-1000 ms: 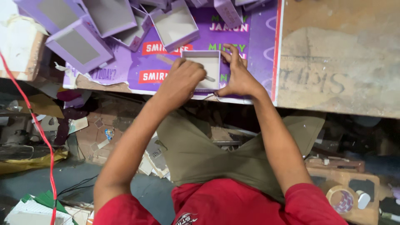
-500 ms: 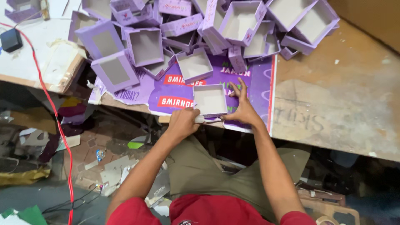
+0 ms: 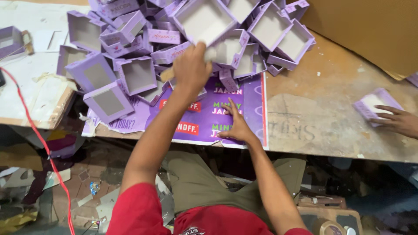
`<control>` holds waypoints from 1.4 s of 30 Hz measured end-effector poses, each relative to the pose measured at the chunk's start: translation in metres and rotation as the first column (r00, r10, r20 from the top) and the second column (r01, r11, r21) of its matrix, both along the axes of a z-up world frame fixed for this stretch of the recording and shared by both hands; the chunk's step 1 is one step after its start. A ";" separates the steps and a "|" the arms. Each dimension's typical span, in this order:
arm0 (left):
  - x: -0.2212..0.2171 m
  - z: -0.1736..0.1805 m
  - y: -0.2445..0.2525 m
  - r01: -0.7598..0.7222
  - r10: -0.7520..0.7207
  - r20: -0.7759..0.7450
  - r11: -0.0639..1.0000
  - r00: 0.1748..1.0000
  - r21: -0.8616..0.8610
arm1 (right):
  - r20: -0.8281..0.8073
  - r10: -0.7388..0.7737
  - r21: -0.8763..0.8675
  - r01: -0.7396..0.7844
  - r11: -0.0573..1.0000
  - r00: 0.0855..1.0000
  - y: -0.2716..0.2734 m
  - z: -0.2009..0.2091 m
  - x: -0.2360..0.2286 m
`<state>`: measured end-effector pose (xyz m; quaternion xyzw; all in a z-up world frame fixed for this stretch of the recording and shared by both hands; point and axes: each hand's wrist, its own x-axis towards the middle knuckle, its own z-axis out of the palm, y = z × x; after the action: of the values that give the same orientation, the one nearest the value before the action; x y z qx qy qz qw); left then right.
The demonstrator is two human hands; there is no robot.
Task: The person assembles small purple cardboard boxes at a cluttered table. They pick up flat pieces, fold them into box shapes, and place the finished boxes into a growing pile. The person handles each box one at a time, repeating the folding and stacking process.
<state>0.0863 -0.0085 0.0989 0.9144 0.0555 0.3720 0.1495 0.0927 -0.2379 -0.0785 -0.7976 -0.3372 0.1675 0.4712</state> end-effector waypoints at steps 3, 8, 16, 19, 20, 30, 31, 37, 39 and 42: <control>0.056 0.016 0.002 -0.090 0.092 -0.020 0.994 0.996 0.057 | 0.002 0.029 0.086 -0.029 0.996 1.000 -0.002 -0.006 0.001; 0.036 -0.011 -0.015 -0.070 0.070 0.051 0.998 0.996 -0.002 | -0.018 -0.046 0.244 0.049 0.969 0.999 -0.030 -0.011 0.003; -0.141 -0.134 -0.039 -0.145 0.107 -0.165 0.960 0.980 -0.240 | 0.455 -0.643 0.280 0.587 0.760 0.616 -0.214 0.014 0.053; -0.194 -0.155 -0.059 -0.264 0.211 -0.223 0.932 0.952 -0.247 | 0.679 -0.684 0.274 0.772 0.573 0.267 -0.290 0.026 0.104; -0.207 -0.161 -0.067 -0.293 0.245 -0.214 0.927 0.946 -0.233 | 0.656 -0.715 0.288 0.795 0.534 0.242 -0.312 0.026 0.117; -0.225 -0.144 -0.097 -0.380 0.330 -0.249 0.906 0.910 -0.186 | 0.640 -0.513 -0.429 0.820 0.378 0.572 -0.363 0.008 0.176; -0.221 -0.144 -0.101 -0.383 0.336 -0.240 0.904 0.911 -0.188 | 0.568 -0.545 -0.367 0.782 0.503 0.617 -0.358 0.009 0.173; -0.199 -0.153 -0.134 -0.237 0.164 -0.212 0.890 0.963 -0.390 | 0.603 -0.564 0.098 0.649 0.754 0.564 -0.319 0.014 0.148; -0.187 -0.160 -0.143 -0.193 0.083 -0.226 0.830 0.971 -0.523 | 0.787 -0.505 0.141 0.694 0.706 0.354 -0.319 0.020 0.165; -0.188 -0.166 -0.154 -0.200 0.011 -0.322 0.803 0.947 -0.562 | 0.614 -0.604 -0.072 0.798 0.598 0.508 -0.320 0.022 0.183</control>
<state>-0.1018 -0.1625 -0.0674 0.8645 0.2414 0.1995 0.3931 0.2752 -0.5575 -0.0562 -0.9464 -0.0583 -0.2124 0.2361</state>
